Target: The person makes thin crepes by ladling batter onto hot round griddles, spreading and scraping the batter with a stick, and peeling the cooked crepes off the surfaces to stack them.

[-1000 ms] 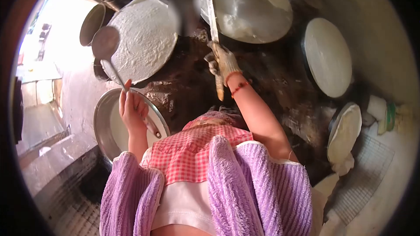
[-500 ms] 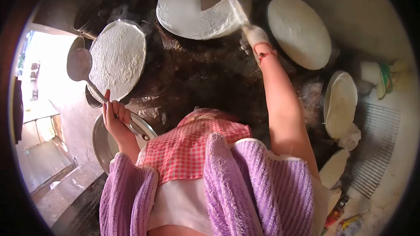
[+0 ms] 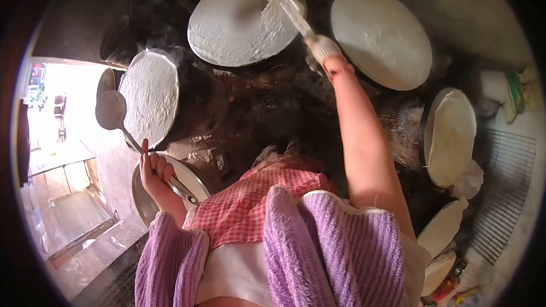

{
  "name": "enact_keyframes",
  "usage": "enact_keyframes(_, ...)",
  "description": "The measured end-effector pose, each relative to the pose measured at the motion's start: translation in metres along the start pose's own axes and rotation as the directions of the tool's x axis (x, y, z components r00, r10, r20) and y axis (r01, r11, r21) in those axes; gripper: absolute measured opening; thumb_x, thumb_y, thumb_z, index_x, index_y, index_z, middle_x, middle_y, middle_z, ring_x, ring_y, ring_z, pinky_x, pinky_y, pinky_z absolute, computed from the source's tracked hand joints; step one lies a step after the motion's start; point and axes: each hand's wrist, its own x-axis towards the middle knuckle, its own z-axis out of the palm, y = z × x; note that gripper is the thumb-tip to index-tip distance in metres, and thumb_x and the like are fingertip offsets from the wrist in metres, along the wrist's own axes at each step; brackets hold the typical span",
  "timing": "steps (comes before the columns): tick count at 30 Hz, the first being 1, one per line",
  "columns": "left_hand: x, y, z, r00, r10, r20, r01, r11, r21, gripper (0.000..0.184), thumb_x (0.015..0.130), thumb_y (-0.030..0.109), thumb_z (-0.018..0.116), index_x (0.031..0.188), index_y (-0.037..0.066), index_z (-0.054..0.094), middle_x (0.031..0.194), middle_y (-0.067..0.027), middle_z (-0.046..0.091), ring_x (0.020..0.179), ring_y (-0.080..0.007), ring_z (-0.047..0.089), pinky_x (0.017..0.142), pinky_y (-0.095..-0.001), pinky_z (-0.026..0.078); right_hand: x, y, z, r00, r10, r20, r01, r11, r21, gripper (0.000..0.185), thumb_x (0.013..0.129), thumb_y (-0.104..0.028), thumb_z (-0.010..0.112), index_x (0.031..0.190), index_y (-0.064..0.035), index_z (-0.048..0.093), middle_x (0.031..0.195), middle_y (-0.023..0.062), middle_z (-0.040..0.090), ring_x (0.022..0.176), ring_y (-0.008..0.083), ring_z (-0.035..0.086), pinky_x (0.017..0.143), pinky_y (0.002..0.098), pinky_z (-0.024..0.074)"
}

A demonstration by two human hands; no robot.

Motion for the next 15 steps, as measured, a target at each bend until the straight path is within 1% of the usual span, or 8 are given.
enact_keyframes(2, -0.002, -0.003, 0.009, 1.0, -0.024, 0.018, 0.025, 0.998, -0.057, 0.036, 0.102, 0.014, 0.04, 0.135, -0.001, 0.044, 0.066, 0.006, 0.027, 0.048, -0.0021, 0.022, 0.038, -0.0183, 0.02, 0.028, -0.025, 0.006, 0.995, 0.093, 0.025, -0.094, 0.994, 0.047, 0.041, 0.096, -0.044, 0.049, 0.081, -0.0069, 0.056, 0.055, 0.0068, 0.055, 0.041, 0.02, 0.053, 0.037, 0.0353, 0.041)
enact_keyframes(4, 0.0, -0.005, 0.013, 0.999, -0.034, 0.041, 0.038, 0.995, -0.095, 0.036, 0.102, 0.014, 0.04, 0.135, -0.001, 0.043, 0.066, 0.0063, 0.026, 0.048, -0.0018, 0.021, 0.038, -0.0183, 0.02, 0.045, -0.047, 0.013, 0.953, 0.234, 0.192, -0.241, 0.971, 0.011, 0.043, 0.096, -0.045, 0.048, 0.08, -0.0065, 0.057, 0.055, 0.0078, 0.057, 0.042, 0.0209, 0.054, 0.037, 0.0361, 0.0429)
enact_keyframes(6, -0.001, -0.006, 0.016, 0.999, -0.038, 0.034, 0.041, 0.994, -0.105, 0.036, 0.102, 0.014, 0.04, 0.135, -0.001, 0.044, 0.066, 0.0063, 0.025, 0.048, -0.0018, 0.021, 0.038, -0.0184, 0.02, 0.029, -0.048, 0.009, 0.976, 0.131, 0.172, -0.15, 0.983, 0.103, 0.035, 0.093, -0.039, 0.057, 0.105, -0.0062, 0.054, 0.068, 0.0089, 0.062, 0.047, 0.02, 0.058, 0.04, 0.0341, 0.0458)
enact_keyframes(8, -0.003, -0.004, 0.018, 0.998, -0.052, 0.037, 0.057, 0.99, -0.128, 0.036, 0.102, 0.014, 0.04, 0.135, -0.001, 0.043, 0.066, 0.0064, 0.025, 0.048, -0.0019, 0.021, 0.038, -0.0186, 0.02, 0.008, -0.049, 0.007, 0.989, 0.022, 0.143, -0.047, 0.983, 0.176, 0.051, 0.09, -0.032, 0.065, 0.131, -0.0059, 0.052, 0.081, 0.01, 0.067, 0.053, 0.0192, 0.061, 0.043, 0.0322, 0.0487)
enact_keyframes(9, -0.005, -0.002, 0.016, 0.997, -0.063, 0.034, 0.067, 0.988, -0.137, 0.036, 0.102, 0.014, 0.04, 0.135, -0.001, 0.043, 0.066, 0.0064, 0.025, 0.048, -0.002, 0.021, 0.038, -0.0187, 0.02, -0.006, -0.041, -0.002, 0.988, -0.076, 0.133, 0.042, 0.968, 0.247, 0.056, 0.089, -0.026, 0.067, 0.138, -0.011, 0.045, 0.077, 0.0058, 0.065, 0.049, 0.0138, 0.057, 0.038, 0.0273, 0.0436)
enact_keyframes(10, -0.005, -0.001, 0.008, 0.997, -0.054, 0.054, 0.06, 0.991, -0.123, 0.036, 0.102, 0.014, 0.04, 0.135, -0.001, 0.043, 0.067, 0.0063, 0.026, 0.049, -0.0021, 0.021, 0.039, -0.0188, 0.019, -0.024, -0.033, -0.005, 0.983, -0.162, -0.082, 0.177, 0.953, 0.244, 0.045, 0.09, -0.024, 0.064, 0.133, -0.0137, 0.052, 0.072, 0.0015, 0.063, 0.046, 0.0103, 0.053, 0.037, 0.0252, 0.0412)
enact_keyframes(12, -0.003, 0.0, -0.01, 0.995, -0.021, 0.095, 0.03, 0.994, -0.101, 0.036, 0.102, 0.014, 0.04, 0.135, -0.001, 0.043, 0.067, 0.0061, 0.026, 0.049, -0.0023, 0.021, 0.039, -0.019, 0.019, -0.04, -0.005, -0.008, 0.979, -0.143, -0.143, 0.179, 0.94, 0.289, 0.047, 0.088, -0.027, 0.067, 0.133, -0.0177, 0.054, 0.072, -0.0006, 0.062, 0.046, 0.0093, 0.052, 0.038, 0.0241, 0.0398)
enact_keyframes(15, 0.003, 0.0, -0.022, 0.998, -0.034, 0.049, 0.037, 0.997, -0.075, 0.036, 0.102, 0.014, 0.04, 0.135, 0.0, 0.044, 0.068, 0.0055, 0.026, 0.05, -0.0028, 0.023, 0.04, -0.0192, 0.02, -0.062, 0.008, 0.058, 0.989, -0.12, -0.082, 0.129, 0.984, 0.121, 0.045, 0.088, -0.027, 0.065, 0.131, -0.0191, 0.057, 0.069, -0.0011, 0.06, 0.045, 0.0091, 0.051, 0.039, 0.0265, 0.0411)
